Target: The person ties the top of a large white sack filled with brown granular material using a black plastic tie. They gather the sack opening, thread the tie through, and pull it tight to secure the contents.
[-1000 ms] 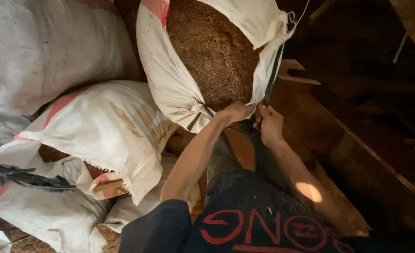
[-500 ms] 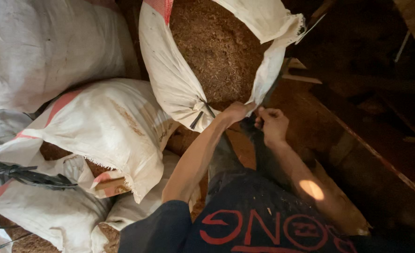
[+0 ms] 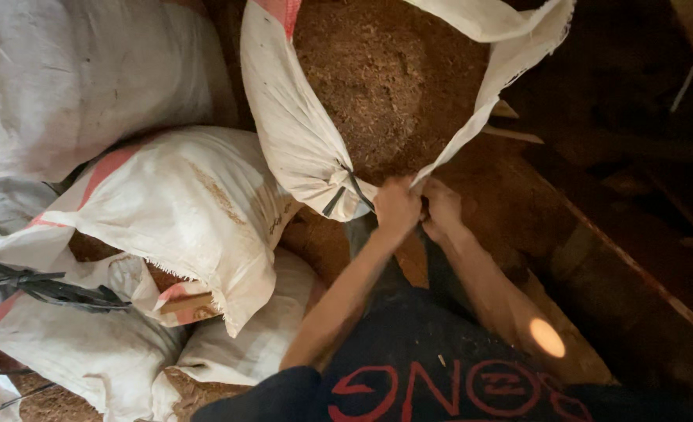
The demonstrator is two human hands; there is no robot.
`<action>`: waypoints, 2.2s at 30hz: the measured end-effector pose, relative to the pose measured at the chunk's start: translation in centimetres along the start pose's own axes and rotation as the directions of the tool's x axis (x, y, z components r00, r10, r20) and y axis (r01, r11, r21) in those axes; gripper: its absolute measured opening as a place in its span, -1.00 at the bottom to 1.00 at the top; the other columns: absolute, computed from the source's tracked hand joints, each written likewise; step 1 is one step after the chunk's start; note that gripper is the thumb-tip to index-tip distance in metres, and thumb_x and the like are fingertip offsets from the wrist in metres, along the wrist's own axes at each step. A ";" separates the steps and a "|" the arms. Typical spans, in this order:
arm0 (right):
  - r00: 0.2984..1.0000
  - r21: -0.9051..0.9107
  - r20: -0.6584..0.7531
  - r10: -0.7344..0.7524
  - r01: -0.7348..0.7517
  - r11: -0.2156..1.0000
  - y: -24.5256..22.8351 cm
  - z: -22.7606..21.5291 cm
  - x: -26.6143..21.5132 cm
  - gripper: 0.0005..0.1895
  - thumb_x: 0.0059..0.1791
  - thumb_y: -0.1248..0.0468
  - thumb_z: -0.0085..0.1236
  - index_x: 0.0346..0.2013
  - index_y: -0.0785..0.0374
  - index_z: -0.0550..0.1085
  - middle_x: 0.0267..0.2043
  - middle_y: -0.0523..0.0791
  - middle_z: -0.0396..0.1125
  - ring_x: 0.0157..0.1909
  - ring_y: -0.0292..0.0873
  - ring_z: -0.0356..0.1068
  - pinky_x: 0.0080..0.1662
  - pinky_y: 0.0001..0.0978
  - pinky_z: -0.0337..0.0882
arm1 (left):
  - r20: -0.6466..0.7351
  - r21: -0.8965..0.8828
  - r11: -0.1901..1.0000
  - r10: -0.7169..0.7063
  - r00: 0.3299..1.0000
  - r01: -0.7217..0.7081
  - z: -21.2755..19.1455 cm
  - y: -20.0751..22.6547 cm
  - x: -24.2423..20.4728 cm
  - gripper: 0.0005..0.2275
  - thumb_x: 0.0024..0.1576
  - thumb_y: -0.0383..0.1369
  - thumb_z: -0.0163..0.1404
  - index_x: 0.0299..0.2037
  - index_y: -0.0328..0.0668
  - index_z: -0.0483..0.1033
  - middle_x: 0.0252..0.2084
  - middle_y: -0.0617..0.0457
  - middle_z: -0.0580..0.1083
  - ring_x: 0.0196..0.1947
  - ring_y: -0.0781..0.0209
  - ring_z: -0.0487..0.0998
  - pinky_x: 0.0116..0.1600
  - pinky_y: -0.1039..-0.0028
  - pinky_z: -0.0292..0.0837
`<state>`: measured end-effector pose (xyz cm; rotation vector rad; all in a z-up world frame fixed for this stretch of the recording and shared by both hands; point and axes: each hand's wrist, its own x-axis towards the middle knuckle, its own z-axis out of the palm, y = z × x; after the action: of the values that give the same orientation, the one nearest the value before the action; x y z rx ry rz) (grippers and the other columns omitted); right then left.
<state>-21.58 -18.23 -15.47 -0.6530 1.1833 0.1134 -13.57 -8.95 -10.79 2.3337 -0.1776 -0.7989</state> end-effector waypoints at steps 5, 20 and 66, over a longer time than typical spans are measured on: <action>0.946 0.160 0.134 0.294 -0.314 0.936 0.4 -1.9 -1.1 -0.69 0.10 0.16 -0.13 0.04 0.24 0.43 -0.02 -0.06 0.39 -0.02 -0.12 0.45 0.04 -0.26 0.49 | -0.010 0.028 0.998 0.053 0.999 -0.053 0.1 0.6 -2.4 -0.73 0.20 -0.21 0.02 -0.02 -0.12 0.64 -0.24 -0.22 0.51 -0.25 -0.23 0.57 -0.18 0.05 0.49; 0.914 0.025 0.240 0.326 -0.342 0.939 -5.8 2.9 -3.1 -0.43 0.10 -0.22 -0.30 -0.14 0.12 0.52 -0.26 -0.16 0.40 -0.23 -0.14 0.30 -0.12 -0.24 0.29 | 0.062 -0.487 0.829 -0.283 0.957 0.277 -3.1 0.8 0.0 -0.61 0.16 -0.15 0.08 0.08 -0.24 0.55 -0.18 -0.17 0.63 -0.36 -0.04 0.69 -0.20 0.26 0.60; 0.778 -0.466 0.356 -0.518 0.628 0.624 -7.1 28.6 12.7 -0.61 0.06 0.29 -0.04 -0.65 -0.01 0.18 -0.65 -0.27 0.01 -0.63 -0.35 -0.05 -0.56 -0.42 -0.07 | -0.374 -0.027 0.985 0.149 0.915 -0.172 -13.7 -13.2 10.8 -0.37 0.02 -0.22 0.19 0.32 -0.30 0.35 0.34 -0.27 0.39 0.35 -0.32 0.35 0.43 0.05 0.23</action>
<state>9.82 -12.07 -17.56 -1.5033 0.6867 -0.0290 2.12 5.30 -16.21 2.3289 -0.1744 -0.2683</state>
